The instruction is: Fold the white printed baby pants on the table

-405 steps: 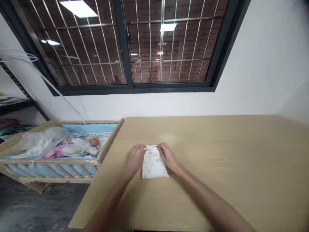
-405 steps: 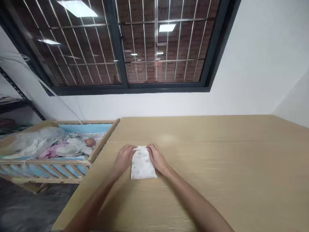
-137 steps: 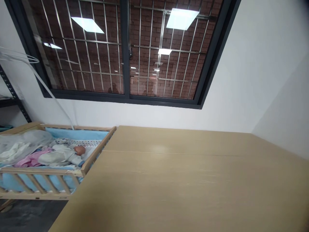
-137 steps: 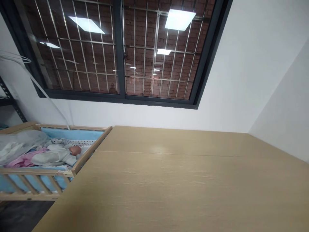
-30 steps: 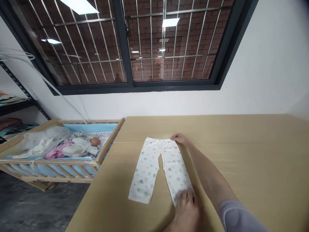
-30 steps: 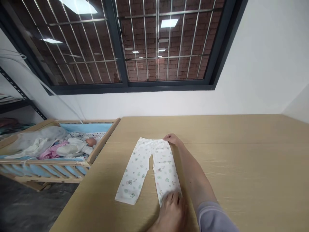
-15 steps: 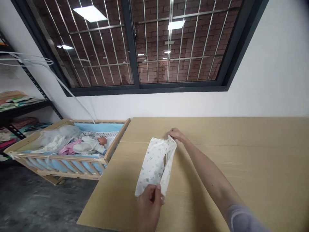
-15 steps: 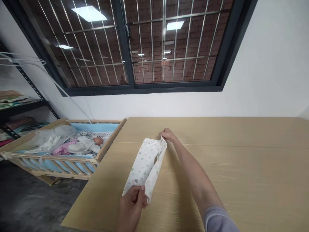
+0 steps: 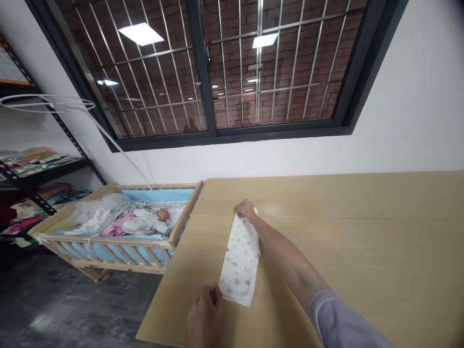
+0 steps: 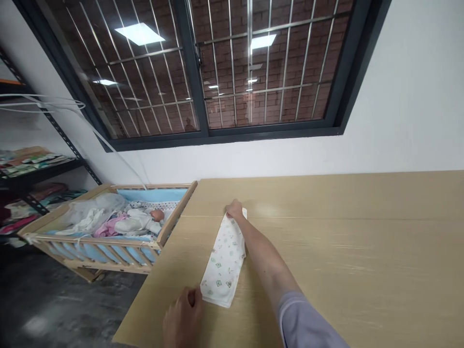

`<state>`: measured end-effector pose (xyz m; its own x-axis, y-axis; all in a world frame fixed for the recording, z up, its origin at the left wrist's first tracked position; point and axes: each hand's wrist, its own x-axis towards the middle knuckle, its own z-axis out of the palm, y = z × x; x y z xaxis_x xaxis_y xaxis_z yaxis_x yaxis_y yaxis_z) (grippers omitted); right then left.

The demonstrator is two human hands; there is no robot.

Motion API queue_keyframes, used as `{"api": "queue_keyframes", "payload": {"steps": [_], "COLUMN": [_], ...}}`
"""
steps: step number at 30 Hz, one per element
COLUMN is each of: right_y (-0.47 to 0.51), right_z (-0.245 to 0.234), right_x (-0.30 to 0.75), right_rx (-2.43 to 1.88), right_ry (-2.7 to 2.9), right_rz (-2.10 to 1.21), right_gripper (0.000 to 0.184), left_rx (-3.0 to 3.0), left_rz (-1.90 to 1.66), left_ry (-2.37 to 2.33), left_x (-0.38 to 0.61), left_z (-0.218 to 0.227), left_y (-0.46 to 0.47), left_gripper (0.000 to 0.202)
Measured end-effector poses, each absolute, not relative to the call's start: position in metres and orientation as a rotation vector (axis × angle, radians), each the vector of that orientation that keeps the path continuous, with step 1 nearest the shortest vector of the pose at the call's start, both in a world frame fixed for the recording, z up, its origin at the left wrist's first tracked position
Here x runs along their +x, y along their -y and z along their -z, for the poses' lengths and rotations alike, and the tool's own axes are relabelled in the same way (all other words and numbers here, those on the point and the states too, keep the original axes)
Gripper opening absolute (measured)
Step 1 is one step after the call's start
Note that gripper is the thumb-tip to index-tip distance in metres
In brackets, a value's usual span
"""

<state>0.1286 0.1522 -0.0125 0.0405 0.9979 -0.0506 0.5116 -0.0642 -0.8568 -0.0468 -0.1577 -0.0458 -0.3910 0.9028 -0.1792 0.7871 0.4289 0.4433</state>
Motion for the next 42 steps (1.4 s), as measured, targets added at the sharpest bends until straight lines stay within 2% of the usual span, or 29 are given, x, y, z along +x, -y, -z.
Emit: {"api": "queue_keyframes", "payload": {"steps": [3,6,8,11,14,17,21,27,31,36,42], "right_y": [-0.13,-0.085,-0.044,0.015,0.045,0.035,-0.026,-0.133,-0.157,-0.091,0.08], "right_z": [0.011,0.015,0.021,0.032,0.046,0.062,0.075,0.068,0.06,0.048,0.038], "right_x": [0.123,0.12,0.124,0.136,0.151,0.161,0.173,0.2,0.202,0.182,0.19], "right_rx": [-1.53,-1.278,-0.921,-0.505,-0.456,-0.524,-0.657,-1.056,-1.141,-0.933,-0.625], "right_ry": [1.71,1.971,2.282,2.623,2.751,2.804,2.816,2.768,2.703,2.573,2.606], "right_rz": [-0.802,-0.738,-0.703,-0.677,-0.746,-0.712,-0.555,-0.446,-0.4,-0.314,-0.465], "right_gripper": [0.009,0.025,0.04,0.06,0.065,0.065,0.063,0.06,0.056,0.054,0.03], "left_rx": [1.729,2.294,2.526,2.662,2.721,2.756,2.772,2.755,2.768,2.944,3.052], "left_rz": [-0.553,-0.987,-1.147,-1.135,-1.041,-0.986,-0.98,-0.973,-0.935,-0.91,-1.004], "left_ry": [-2.361,-2.281,-2.173,-2.111,-2.107,-2.076,-2.05,-2.084,-2.107,-1.991,-1.535], "left_x": [-0.046,-0.036,-0.025,-0.014,-0.013,-0.017,-0.02,-0.018,-0.018,-0.03,-0.052], "left_z": [0.063,0.088,0.104,0.123,0.134,0.136,0.133,0.131,0.128,0.123,0.109], "left_y": [0.164,0.172,0.178,0.185,0.189,0.191,0.191,0.194,0.194,0.19,0.195], "left_gripper": [0.031,0.034,0.048,0.069,0.075,0.071,0.063,0.059,0.057,0.05,0.032]}}
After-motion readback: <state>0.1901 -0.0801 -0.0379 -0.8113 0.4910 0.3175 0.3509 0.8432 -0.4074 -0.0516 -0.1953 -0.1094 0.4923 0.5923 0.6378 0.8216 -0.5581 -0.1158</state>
